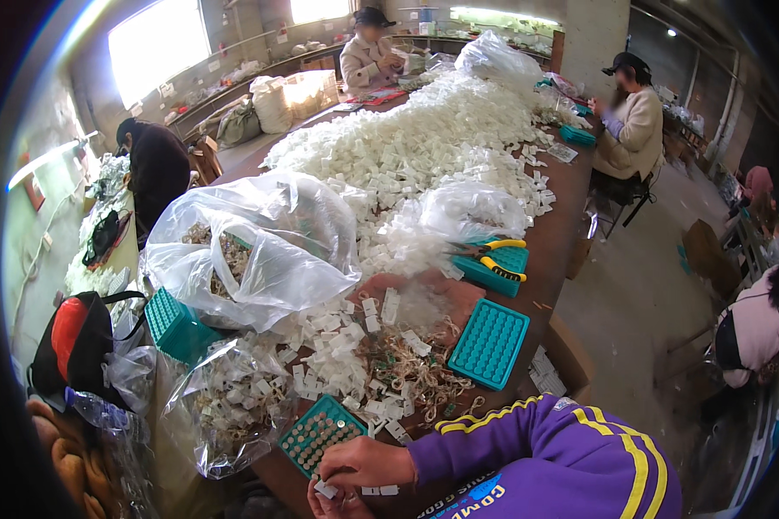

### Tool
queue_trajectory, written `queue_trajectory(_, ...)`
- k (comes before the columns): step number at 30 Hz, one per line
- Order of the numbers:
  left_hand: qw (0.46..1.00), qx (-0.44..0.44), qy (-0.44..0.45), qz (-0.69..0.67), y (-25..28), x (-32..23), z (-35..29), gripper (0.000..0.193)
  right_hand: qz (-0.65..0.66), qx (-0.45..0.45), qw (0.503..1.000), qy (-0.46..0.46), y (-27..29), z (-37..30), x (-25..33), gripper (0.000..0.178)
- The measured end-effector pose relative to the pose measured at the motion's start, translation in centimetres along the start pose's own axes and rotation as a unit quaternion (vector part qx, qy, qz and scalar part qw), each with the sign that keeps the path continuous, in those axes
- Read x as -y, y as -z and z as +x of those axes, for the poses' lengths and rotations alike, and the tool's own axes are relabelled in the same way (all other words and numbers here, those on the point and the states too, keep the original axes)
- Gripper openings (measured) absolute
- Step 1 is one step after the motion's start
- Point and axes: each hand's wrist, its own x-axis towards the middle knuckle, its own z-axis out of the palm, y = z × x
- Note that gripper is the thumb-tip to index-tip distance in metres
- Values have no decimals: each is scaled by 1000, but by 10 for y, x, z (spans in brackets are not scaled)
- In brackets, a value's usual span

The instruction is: The person assembles small white plastic components with rubber bands at a workbench. They pick up parts, attach rubber bands, and place the assembled units into a green tray. Other workers are visible in the background performing similar tasks.

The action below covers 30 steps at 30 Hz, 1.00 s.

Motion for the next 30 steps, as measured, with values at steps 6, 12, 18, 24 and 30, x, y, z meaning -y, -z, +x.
queue_trajectory(6,945,9,-117,306,11,6,0,35,-126,45,989,59,-1,-3,-1,15)
queue_trajectory(12,946,25,-86,312,10,2,-2,38,-141,40,986,75,-4,-4,-1,13)
queue_trajectory(18,995,-8,5,102,-13,-11,-5,34,-45,19,999,18,-1,-3,2,8)
queue_trajectory(24,998,-46,22,-46,-10,4,1,26,-162,26,985,45,5,-1,5,11)
queue_trajectory(30,995,-18,4,-102,-2,29,5,23,-289,59,952,79,0,-5,2,12)
